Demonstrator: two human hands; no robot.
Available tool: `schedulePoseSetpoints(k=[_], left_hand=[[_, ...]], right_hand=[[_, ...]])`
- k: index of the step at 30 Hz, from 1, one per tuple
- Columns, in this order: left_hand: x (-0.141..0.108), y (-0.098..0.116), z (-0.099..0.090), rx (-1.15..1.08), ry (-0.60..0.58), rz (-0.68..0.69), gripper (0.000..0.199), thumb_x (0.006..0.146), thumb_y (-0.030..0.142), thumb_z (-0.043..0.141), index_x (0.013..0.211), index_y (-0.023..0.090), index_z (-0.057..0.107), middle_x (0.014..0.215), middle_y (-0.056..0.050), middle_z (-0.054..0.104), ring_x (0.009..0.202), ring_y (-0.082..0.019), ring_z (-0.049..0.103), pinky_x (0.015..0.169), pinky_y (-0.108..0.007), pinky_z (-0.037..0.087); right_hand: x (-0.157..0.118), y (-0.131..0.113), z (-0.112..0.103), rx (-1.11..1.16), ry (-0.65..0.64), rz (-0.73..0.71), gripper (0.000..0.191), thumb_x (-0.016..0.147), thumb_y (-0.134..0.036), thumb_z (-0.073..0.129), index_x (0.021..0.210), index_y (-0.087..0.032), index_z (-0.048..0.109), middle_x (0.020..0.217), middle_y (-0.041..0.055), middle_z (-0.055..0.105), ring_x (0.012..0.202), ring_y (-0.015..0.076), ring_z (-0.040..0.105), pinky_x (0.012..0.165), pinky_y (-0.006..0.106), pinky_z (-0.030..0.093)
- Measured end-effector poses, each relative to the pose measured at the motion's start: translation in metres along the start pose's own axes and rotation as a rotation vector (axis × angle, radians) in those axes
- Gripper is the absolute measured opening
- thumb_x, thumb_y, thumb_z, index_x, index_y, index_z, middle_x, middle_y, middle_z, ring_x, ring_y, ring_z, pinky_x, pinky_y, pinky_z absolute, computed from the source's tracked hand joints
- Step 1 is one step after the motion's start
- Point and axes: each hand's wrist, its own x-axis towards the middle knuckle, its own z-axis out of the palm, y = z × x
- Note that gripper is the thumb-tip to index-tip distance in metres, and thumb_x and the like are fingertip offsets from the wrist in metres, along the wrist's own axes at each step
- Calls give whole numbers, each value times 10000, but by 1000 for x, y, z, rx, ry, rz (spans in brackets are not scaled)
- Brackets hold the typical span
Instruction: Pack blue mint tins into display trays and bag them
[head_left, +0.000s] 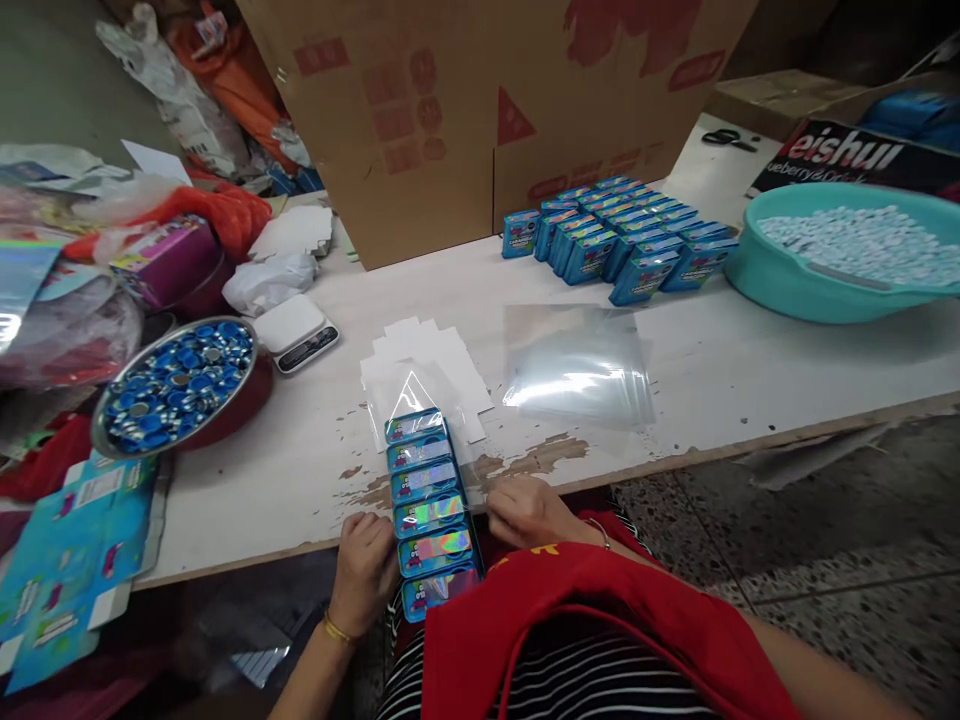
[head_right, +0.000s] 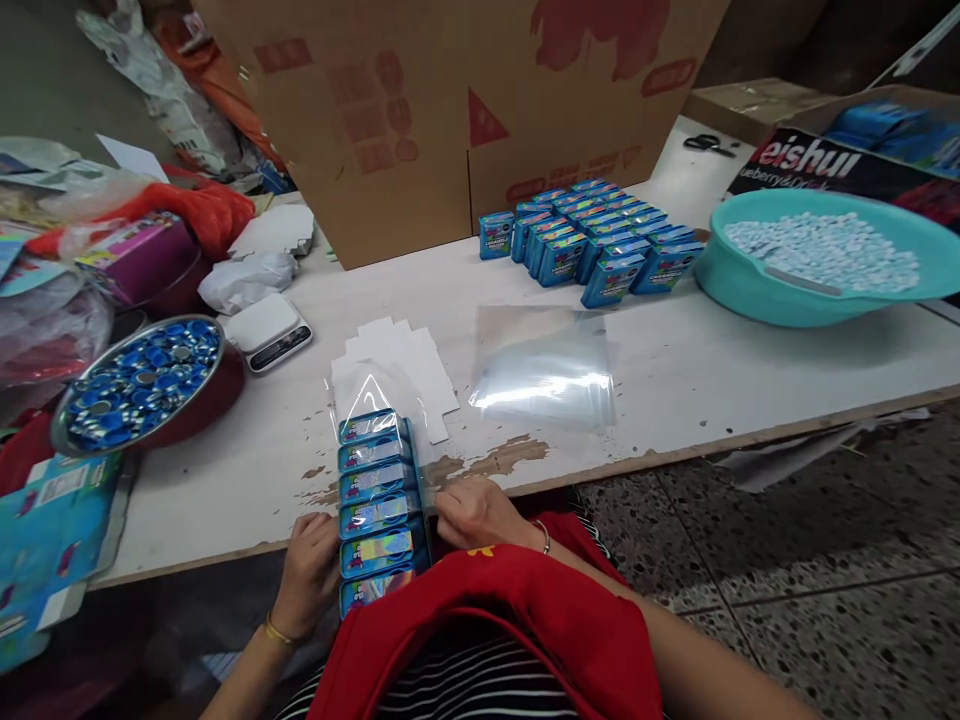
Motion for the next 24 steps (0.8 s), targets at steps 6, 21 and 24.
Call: schedulePoseSetpoints(k=[6, 21, 24], left_hand=[[-40, 24, 8, -52, 25, 8, 207, 872, 176, 396, 727, 217, 538, 625, -29, 568, 617, -176, 460, 652, -351, 361], [66, 94, 21, -56, -72, 185, 226, 900, 231, 453, 724, 203, 593, 658, -31, 626, 664, -166, 525, 628, -324, 352], [99, 88, 18, -224, 18, 193, 158, 893, 227, 482, 802, 206, 609, 713, -20, 638, 687, -145, 544, 658, -294, 389]], right_hand=[[-6, -9, -20, 168, -202, -45, 229, 840, -134, 403, 644, -195, 504, 562, -10, 535, 486, 115, 411, 487, 277, 223], [34, 61, -57, 261, 50, 536, 241, 833, -286, 475, 624, -196, 557, 542, -19, 512, 510, 115, 430, 530, 253, 284], [36, 89, -60, 443, 169, 737, 285, 849, -451, 478, 887, -196, 600, 628, -15, 547, 578, 140, 494, 561, 254, 348]])
